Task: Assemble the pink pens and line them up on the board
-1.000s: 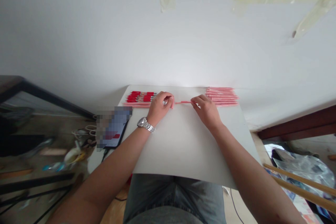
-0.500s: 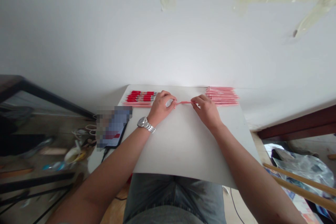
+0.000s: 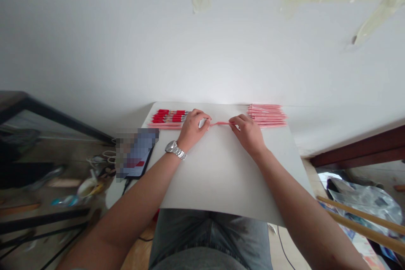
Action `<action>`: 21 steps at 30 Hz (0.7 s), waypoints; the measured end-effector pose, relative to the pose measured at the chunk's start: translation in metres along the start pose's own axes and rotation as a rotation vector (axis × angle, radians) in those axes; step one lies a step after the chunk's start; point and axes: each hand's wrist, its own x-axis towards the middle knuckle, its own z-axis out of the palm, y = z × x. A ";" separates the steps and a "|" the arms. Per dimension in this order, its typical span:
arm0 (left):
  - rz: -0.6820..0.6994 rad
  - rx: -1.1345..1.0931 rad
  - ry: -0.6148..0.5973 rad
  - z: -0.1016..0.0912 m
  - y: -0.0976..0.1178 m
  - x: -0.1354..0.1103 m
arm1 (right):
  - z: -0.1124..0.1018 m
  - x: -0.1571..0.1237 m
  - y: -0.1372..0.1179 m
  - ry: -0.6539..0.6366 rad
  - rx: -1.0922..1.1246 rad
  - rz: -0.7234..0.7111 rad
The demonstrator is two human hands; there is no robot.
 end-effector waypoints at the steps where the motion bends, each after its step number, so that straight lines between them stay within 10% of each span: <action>1: -0.002 -0.002 0.003 0.000 0.000 0.000 | 0.000 0.000 0.001 0.005 -0.014 0.007; 12: -0.005 -0.016 -0.015 -0.002 0.002 0.000 | 0.000 0.000 0.004 0.027 -0.003 0.016; 21: 0.234 0.001 -0.258 0.001 0.011 -0.004 | 0.002 0.000 0.008 0.020 0.019 0.015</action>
